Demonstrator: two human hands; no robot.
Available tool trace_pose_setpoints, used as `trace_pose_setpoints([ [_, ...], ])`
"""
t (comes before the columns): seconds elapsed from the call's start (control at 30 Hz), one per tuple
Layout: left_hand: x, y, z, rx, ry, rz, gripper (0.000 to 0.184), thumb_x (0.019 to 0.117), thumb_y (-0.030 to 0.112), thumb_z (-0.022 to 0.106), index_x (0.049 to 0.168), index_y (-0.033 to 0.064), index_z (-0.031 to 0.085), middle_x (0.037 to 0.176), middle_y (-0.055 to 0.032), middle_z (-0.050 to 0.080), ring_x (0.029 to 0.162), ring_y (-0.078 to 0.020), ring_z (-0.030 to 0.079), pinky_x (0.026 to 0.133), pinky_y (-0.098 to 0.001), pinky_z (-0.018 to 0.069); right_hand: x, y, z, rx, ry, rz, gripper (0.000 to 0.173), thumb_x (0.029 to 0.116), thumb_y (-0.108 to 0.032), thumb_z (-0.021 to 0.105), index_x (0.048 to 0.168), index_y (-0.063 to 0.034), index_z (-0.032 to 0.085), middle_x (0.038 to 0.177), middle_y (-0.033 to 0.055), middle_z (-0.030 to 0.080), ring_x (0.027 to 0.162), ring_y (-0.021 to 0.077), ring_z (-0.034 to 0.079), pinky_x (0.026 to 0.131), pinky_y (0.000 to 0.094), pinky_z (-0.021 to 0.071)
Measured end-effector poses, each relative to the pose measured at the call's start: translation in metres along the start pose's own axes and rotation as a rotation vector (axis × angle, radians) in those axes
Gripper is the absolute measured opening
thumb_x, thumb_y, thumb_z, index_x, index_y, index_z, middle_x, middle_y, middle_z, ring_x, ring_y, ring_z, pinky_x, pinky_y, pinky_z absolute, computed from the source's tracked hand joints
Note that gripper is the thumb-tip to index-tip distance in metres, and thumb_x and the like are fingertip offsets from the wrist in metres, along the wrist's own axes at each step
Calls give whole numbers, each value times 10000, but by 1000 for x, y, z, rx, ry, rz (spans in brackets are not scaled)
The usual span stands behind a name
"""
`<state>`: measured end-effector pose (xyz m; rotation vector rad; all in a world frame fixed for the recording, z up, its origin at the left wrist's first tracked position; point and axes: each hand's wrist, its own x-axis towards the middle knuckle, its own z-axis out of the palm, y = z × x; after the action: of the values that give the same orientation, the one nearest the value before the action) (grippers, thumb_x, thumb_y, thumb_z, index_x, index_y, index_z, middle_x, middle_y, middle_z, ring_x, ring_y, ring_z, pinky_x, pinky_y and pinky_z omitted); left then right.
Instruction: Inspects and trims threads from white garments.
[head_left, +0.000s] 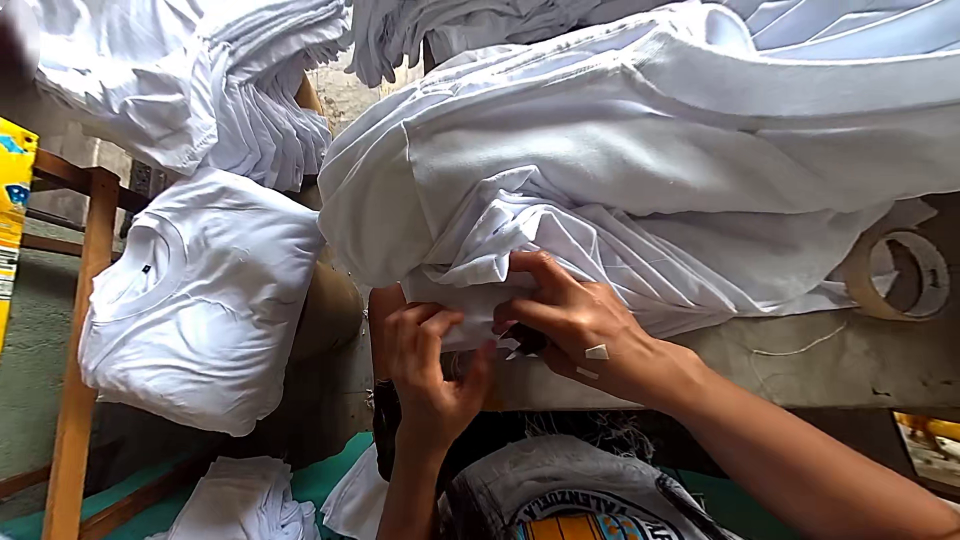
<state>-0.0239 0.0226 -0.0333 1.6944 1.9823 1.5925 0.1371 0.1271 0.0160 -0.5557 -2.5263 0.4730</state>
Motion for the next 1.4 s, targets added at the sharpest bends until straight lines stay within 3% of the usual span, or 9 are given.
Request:
trace_pose_setpoints([
  [0.1, 6, -6, 2, 135, 124, -44, 205, 860, 234, 694, 834, 31, 708, 944, -135, 663, 1019, -242, 617, 921, -347, 479, 7, -7, -17, 108, 2, 89, 66, 843, -40, 603, 903, -52, 629, 1198, 164, 662, 632, 154, 627, 478, 300, 479],
  [0.17, 13, -11, 4, -1, 238, -82, 99, 853, 130, 692, 842, 33, 672, 952, -75, 662, 1040, -162, 605, 945, -291, 464, 15, -9, -26, 114, 46, 131, 59, 891, -48, 589, 944, -39, 615, 1180, 133, 679, 741, 135, 646, 559, 272, 503],
  [0.27, 23, 12, 6, -812, 254, -370, 208, 964, 22, 618, 1023, 152, 769, 923, 88, 751, 869, 10, 697, 806, -188, 585, 25, -6, -13, -69, 146, 220, 114, 865, -7, 628, 976, 12, 609, 1085, 181, 662, 649, 226, 639, 465, 353, 464],
  [0.37, 30, 23, 6, -1427, 285, -782, 308, 1037, 99, 476, 1086, 170, 772, 952, -6, 772, 868, -113, 745, 790, -304, 624, 27, -1, 9, -260, 173, 258, 230, 806, 33, 681, 1035, 51, 683, 1095, 274, 623, 466, 305, 569, 359, 425, 411],
  [0.47, 25, 20, 5, -1689, 231, -710, 273, 945, 167, 692, 1210, 120, 730, 1080, -82, 760, 996, -184, 743, 889, -355, 607, 16, -8, 12, -240, 143, 229, 186, 832, -43, 655, 1006, 11, 698, 1005, 231, 610, 493, 285, 566, 372, 397, 402],
  [0.6, 19, 20, 11, -1285, 261, -513, 393, 881, -43, 685, 1212, 169, 697, 1048, 14, 751, 967, -74, 719, 866, -260, 598, -2, -27, 9, -45, 90, 260, 409, 907, -367, 671, 1067, 8, 643, 870, 141, 654, 645, 246, 636, 544, 380, 505],
  [0.73, 21, 19, 9, -1170, 382, -530, 124, 947, 76, 684, 870, 140, 758, 799, 32, 747, 759, -35, 722, 734, -211, 610, -6, -41, 10, 238, 27, 286, 299, 1031, -214, 531, 1173, 43, 583, 908, 126, 654, 799, 166, 636, 746, 274, 529],
  [0.97, 12, 18, -6, -1319, 234, -431, 169, 972, 291, 671, 881, 156, 715, 924, 18, 715, 945, -80, 699, 893, -258, 575, 5, -35, 12, 680, -128, 338, 225, 1046, -191, 516, 1108, 21, 561, 788, 9, 566, 673, -29, 521, 628, 104, 438],
  [1.4, 7, 18, -17, -991, 177, -374, 98, 965, 299, 681, 958, 202, 677, 1008, 68, 707, 928, -36, 693, 822, -221, 593, 10, -47, 21, 255, 49, 254, 212, 1017, -215, 528, 1036, -14, 592, 683, 22, 565, 572, 88, 534, 525, 222, 436],
])
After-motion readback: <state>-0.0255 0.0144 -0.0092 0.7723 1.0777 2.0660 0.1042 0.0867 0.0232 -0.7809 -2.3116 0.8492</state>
